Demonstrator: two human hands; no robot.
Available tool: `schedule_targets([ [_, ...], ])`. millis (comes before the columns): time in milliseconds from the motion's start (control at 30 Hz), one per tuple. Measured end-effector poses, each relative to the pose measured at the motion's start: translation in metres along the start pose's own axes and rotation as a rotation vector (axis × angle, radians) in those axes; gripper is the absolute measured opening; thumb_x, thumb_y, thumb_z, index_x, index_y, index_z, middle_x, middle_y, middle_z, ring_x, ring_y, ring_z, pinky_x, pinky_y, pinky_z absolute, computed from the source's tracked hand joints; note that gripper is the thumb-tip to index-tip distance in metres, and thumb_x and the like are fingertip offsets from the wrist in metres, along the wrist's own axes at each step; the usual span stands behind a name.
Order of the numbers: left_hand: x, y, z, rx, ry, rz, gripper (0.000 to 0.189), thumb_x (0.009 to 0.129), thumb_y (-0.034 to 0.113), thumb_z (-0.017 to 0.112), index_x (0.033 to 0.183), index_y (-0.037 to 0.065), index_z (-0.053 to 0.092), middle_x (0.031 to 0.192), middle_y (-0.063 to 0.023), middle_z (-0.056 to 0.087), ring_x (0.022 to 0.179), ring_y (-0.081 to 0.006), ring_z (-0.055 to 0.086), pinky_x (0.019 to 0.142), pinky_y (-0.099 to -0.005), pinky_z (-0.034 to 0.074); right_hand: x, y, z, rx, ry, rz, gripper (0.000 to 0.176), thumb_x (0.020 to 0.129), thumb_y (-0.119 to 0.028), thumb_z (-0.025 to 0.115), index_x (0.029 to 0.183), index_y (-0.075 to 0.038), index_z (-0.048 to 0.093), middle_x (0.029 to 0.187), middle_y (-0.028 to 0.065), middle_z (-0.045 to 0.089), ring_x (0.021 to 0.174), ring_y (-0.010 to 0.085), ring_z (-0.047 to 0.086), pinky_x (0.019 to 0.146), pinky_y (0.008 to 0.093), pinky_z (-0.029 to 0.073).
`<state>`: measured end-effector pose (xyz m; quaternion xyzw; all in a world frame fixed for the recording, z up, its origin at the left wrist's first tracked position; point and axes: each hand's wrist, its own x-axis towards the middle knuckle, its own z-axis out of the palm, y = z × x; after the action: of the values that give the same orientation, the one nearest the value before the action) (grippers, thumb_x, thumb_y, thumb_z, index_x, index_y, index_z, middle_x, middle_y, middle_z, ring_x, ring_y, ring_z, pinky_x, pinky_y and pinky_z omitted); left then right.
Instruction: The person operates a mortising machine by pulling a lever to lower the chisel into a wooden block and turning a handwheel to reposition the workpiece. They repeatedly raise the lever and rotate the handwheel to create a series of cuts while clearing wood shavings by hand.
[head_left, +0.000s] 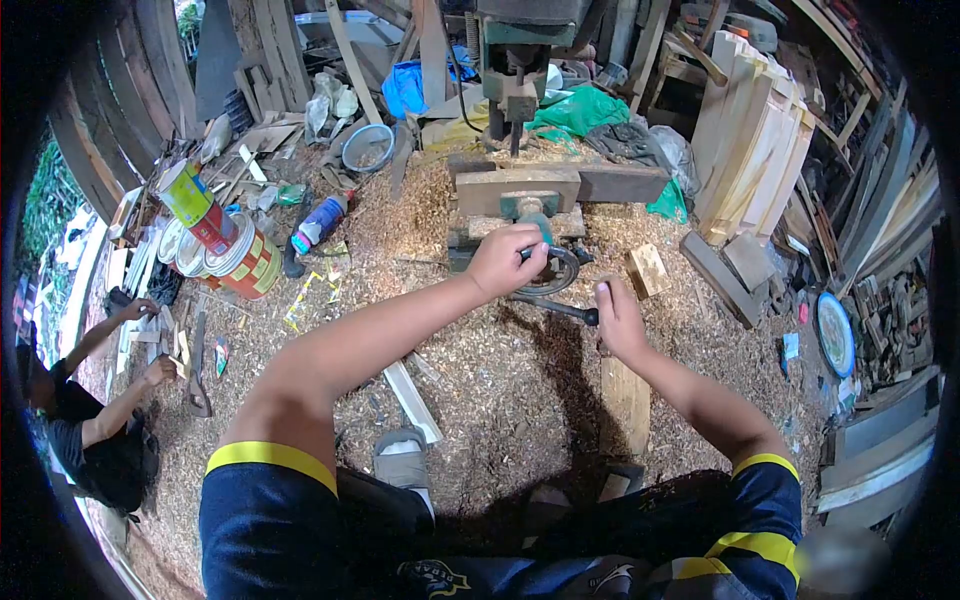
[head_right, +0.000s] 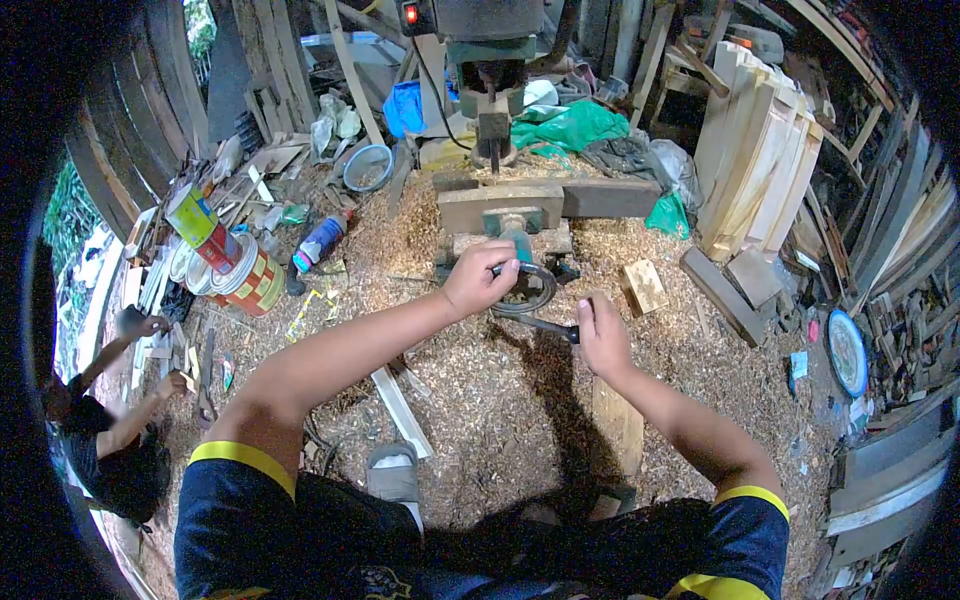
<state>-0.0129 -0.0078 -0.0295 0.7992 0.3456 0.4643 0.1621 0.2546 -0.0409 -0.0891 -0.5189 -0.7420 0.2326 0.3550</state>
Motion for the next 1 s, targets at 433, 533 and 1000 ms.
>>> schedule_targets([
  [433, -0.001, -0.001, -0.001, -0.049, 0.008, -0.001, 0.028, 0.102, 0.016, 0.049, 0.08, -0.003, 0.05, 0.076, -0.0214, 0.049, 0.072, -0.0444, 0.053, 0.067, -0.0487, 0.044, 0.084, -0.085, -0.023, 0.316, 0.236, -0.199, 0.023, 0.109, -0.021, 0.049, 0.108, 0.0, 0.059, 0.092, 0.0122, 0.061, 0.085, 0.0212, 0.058, 0.077, 0.036, 0.047],
  [533, -0.001, -0.002, 0.0, -0.058, 0.024, 0.001, 0.029, 0.102, 0.016, 0.048, 0.08, -0.003, 0.049, 0.076, -0.0213, 0.049, 0.072, -0.0443, 0.053, 0.067, -0.0483, 0.044, 0.119, -0.117, -0.039, 0.343, 0.351, -0.33, 0.022, 0.109, -0.02, 0.05, 0.108, 0.0, 0.059, 0.094, 0.0109, 0.061, 0.086, 0.0194, 0.057, 0.079, 0.0347, 0.047],
  [1000, -0.003, 0.001, -0.004, -0.094, -0.007, -0.021, 0.034, 0.107, 0.017, 0.043, 0.08, -0.004, 0.049, 0.077, -0.0213, 0.048, 0.07, -0.0423, 0.051, 0.068, -0.0467, 0.043, 0.362, -0.367, -0.262, 0.91, 0.455, -0.605, 0.033, 0.103, -0.036, 0.053, 0.097, -0.006, 0.064, 0.084, 0.0056, 0.066, 0.078, 0.0178, 0.064, 0.074, 0.0357, 0.054],
])
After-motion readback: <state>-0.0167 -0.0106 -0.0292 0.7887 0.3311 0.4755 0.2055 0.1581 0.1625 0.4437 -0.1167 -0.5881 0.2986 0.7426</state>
